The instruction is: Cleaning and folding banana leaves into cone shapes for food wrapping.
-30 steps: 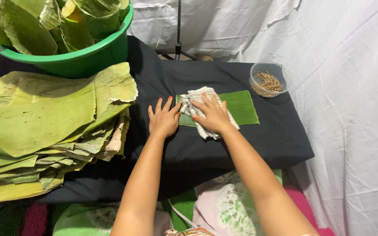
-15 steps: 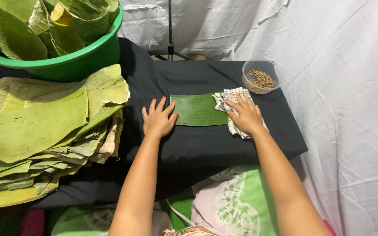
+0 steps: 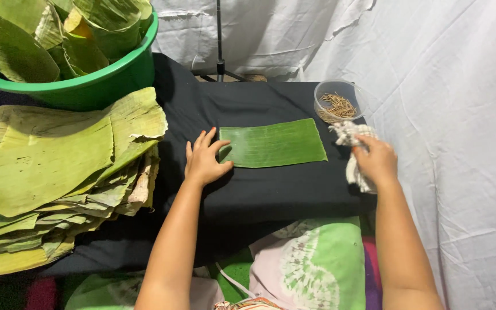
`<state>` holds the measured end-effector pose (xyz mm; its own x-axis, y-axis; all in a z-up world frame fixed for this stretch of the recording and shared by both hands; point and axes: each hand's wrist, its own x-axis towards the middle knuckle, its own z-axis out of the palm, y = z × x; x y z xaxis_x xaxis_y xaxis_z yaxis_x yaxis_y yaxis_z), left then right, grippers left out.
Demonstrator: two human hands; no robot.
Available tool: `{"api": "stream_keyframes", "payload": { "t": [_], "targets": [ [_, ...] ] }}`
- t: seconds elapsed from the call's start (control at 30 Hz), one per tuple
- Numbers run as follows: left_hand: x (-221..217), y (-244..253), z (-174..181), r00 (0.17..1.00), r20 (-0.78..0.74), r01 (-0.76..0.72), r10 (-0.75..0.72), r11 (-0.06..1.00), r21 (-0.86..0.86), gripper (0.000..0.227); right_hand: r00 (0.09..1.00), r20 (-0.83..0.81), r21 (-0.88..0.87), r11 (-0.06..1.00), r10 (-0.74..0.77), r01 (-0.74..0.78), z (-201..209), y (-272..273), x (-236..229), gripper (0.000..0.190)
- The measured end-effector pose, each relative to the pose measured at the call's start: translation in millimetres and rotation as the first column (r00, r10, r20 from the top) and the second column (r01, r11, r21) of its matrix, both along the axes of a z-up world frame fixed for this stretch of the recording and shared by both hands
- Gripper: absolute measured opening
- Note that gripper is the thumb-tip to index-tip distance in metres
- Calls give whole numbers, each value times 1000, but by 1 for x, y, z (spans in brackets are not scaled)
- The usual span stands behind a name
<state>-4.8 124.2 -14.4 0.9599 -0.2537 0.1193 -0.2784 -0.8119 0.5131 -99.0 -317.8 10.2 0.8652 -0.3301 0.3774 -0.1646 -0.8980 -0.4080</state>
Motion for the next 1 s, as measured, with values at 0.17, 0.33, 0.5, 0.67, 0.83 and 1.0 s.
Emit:
{"api": "stream_keyframes", "payload": {
  "t": [0.17,0.33,0.5,0.67,0.83,1.0],
  "targets": [
    [-5,0,5,999,-1,51,-51,999,-17,44,984,86,-133,981,155,-143,-35,5,2,31],
    [-2,3,-10,996,57,66,-62,996,-61,28,943,133,-74,952,306,-299,-47,20,10,26],
    [7,6,-29,977,202,104,-67,978,-178,9,925,100,-102,928,368,-358,-46,26,10,33],
    [12,7,-36,976,215,97,-33,951,-294,8,935,100,-95,939,340,-331,-49,27,11,31],
    [13,9,-36,974,225,88,-6,931,-355,11,947,110,-140,948,300,-285,-49,35,11,27],
    [9,9,-24,964,267,86,17,925,-369,12,931,192,-126,948,312,-292,-43,39,11,19]
  ]
}}
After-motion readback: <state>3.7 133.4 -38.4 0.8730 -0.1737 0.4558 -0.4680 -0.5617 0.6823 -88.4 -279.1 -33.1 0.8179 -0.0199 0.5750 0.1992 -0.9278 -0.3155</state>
